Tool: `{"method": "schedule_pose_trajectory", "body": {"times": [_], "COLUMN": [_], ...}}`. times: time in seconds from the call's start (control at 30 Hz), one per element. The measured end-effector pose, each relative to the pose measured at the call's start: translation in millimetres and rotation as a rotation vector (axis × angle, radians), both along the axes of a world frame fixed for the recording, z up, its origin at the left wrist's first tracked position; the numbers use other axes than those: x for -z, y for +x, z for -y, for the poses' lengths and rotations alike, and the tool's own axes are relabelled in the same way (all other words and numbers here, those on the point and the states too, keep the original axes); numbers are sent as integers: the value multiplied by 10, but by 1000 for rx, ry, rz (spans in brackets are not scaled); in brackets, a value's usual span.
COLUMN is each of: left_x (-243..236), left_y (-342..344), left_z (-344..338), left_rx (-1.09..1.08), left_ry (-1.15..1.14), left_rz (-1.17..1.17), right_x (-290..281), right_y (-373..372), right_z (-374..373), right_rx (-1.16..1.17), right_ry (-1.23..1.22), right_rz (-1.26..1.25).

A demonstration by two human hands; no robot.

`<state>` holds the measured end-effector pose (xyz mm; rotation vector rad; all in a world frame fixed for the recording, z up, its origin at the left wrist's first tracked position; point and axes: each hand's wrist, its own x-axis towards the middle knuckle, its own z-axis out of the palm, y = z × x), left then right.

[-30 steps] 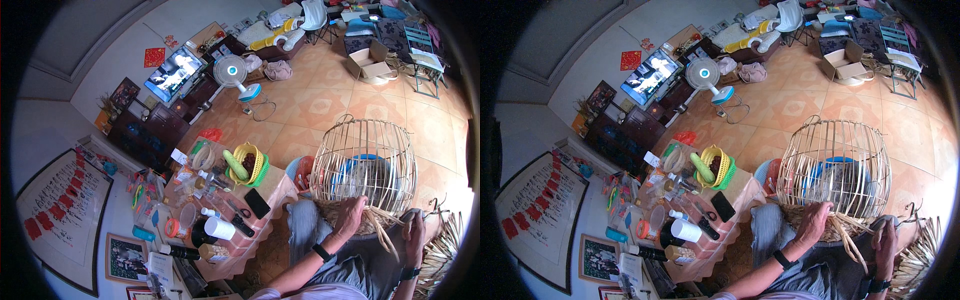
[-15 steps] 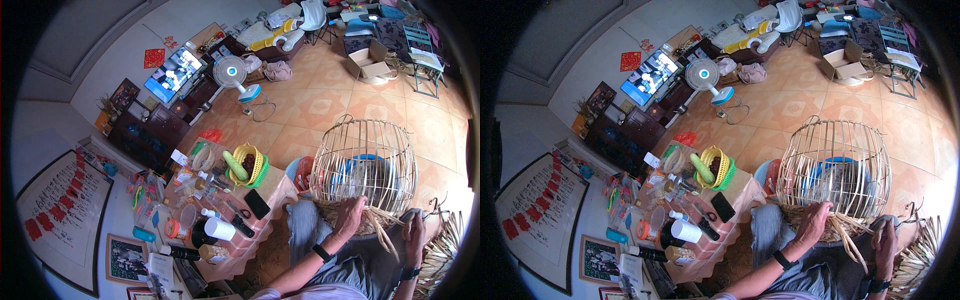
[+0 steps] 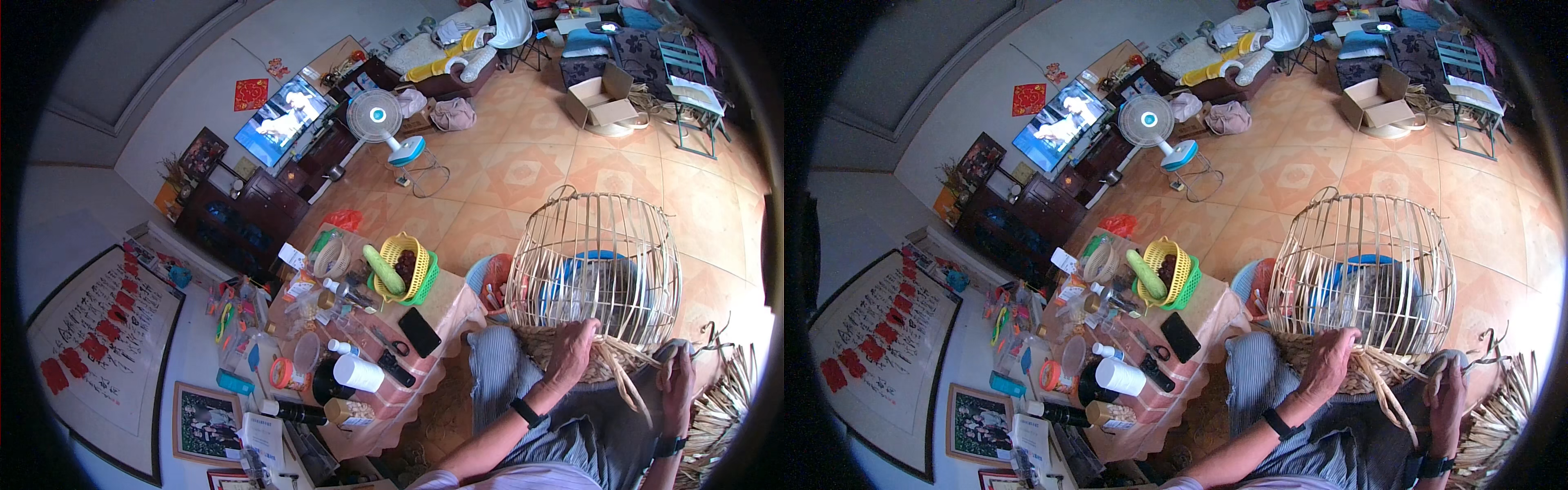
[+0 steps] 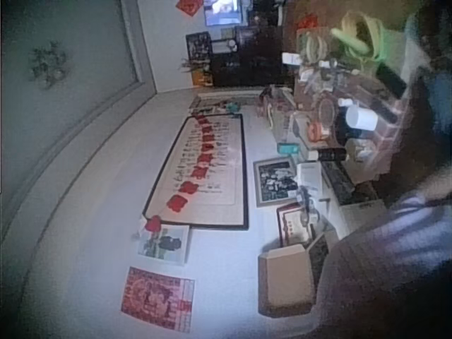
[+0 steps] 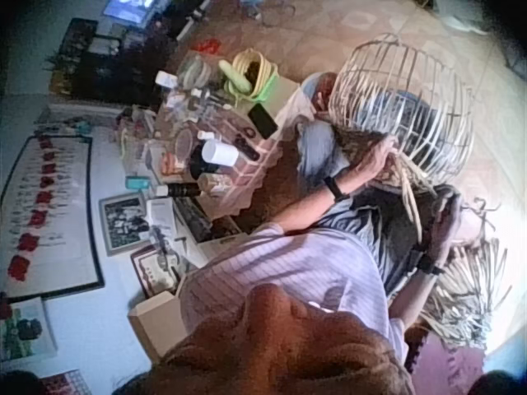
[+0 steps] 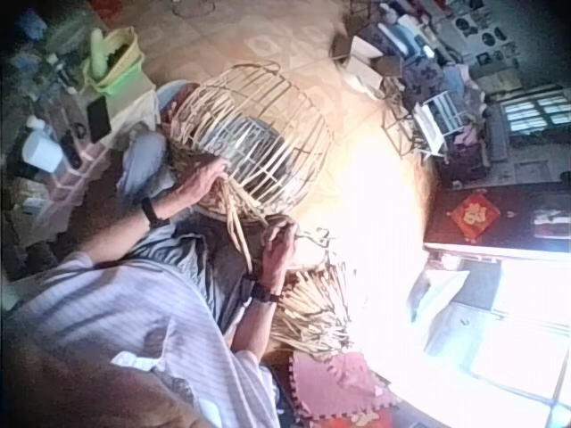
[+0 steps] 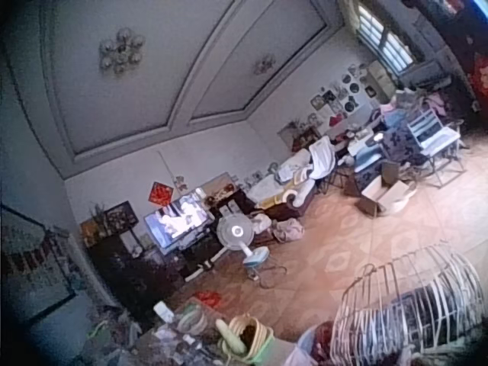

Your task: Manually weaving a bamboo basket or structure using strips of bamboo.

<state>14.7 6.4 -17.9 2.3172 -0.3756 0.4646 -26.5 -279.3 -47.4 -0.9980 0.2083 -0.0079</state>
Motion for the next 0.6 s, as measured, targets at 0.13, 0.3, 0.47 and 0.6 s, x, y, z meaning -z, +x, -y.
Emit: {"method": "schedule_pose_trajectory", "body": {"times": [0.13, 0.3, 0.47, 0.6], "left_x": [-12, 2, 7, -32], "left_y": [-3, 2, -4, 5], "left_z": [-2, -1, -8, -44], "left_rx": [-11, -5, 4, 44], "left_ry": [13, -4, 0, 10], "left_rz": [3, 19, 16, -53], "right_x": [6, -2, 6, -15], "right_y": [10, 16, -11, -1], "right_z": [19, 24, 35, 57], "right_rx": [-8, -21, -19, -30], "right_ry": [56, 39, 42, -30], "right_rz": [-23, -2, -25, -2]}}
